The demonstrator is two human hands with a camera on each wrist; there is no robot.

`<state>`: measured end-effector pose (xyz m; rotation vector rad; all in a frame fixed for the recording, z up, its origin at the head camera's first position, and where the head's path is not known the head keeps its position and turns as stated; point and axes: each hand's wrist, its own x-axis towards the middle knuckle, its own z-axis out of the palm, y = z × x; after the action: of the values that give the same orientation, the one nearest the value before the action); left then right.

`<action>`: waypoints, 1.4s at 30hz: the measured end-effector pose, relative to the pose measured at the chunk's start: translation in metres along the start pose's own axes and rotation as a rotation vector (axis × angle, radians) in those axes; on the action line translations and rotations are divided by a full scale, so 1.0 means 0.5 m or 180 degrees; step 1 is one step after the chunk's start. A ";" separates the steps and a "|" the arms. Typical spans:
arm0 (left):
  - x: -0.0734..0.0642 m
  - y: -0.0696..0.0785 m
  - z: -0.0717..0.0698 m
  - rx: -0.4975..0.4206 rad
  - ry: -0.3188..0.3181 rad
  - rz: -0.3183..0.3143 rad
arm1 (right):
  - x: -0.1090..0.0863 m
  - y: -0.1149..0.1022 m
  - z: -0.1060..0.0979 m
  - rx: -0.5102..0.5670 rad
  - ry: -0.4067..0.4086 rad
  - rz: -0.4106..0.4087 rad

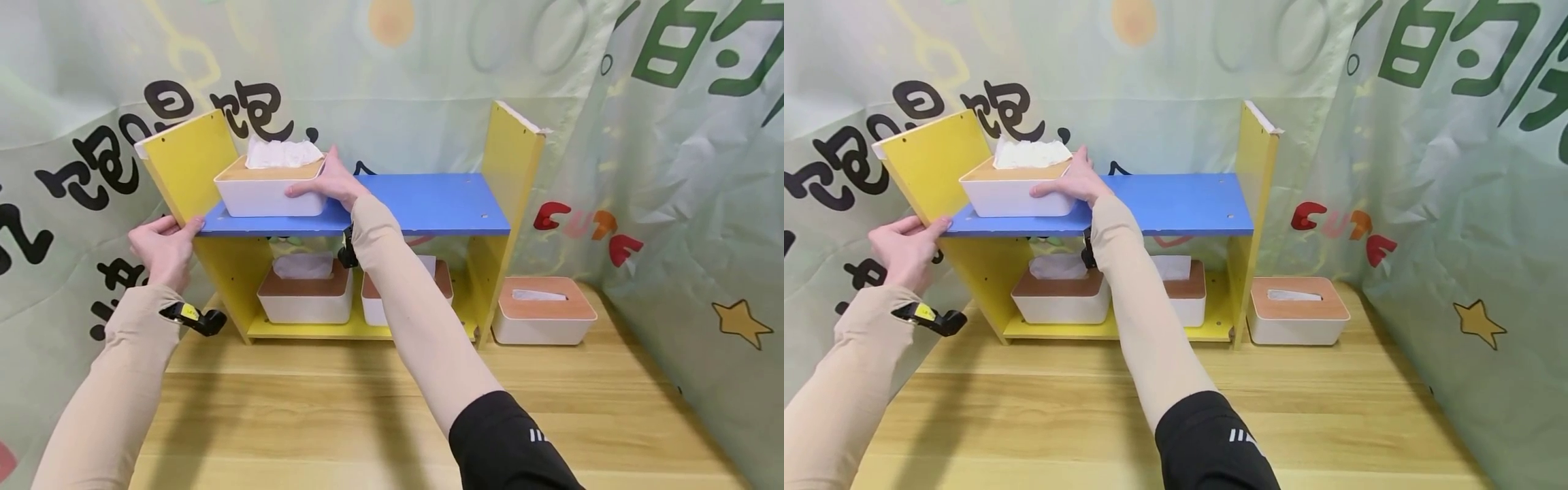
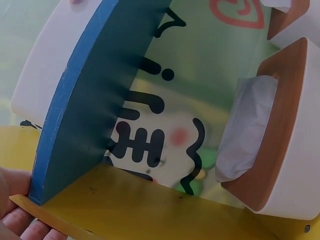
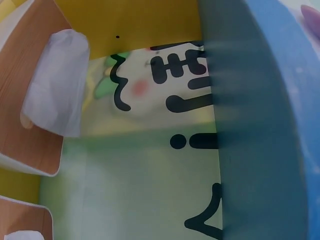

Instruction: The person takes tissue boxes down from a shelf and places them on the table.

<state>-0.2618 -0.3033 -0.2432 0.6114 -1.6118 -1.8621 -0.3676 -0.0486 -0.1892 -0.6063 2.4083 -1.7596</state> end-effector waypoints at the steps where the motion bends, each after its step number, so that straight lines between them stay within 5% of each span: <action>1: -0.001 0.000 -0.001 -0.0008 0.0000 0.0004 | 0.000 0.000 0.000 -0.0011 0.0004 0.0014; 16: -0.006 -0.008 0.005 0.0084 -0.0032 0.0090 | -0.026 0.008 -0.011 -0.0290 0.0087 0.0316; 28: -0.006 -0.001 0.006 0.0121 -0.0012 0.0158 | -0.044 0.011 -0.023 0.0224 0.0064 -0.0235; 42: -0.008 0.001 0.000 0.0050 -0.0046 0.0176 | -0.064 0.015 -0.033 0.0361 0.0043 -0.0227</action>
<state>-0.2588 -0.3006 -0.2430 0.5559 -1.6375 -1.8195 -0.3453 -0.0202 -0.1955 -0.6764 2.3033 -1.9189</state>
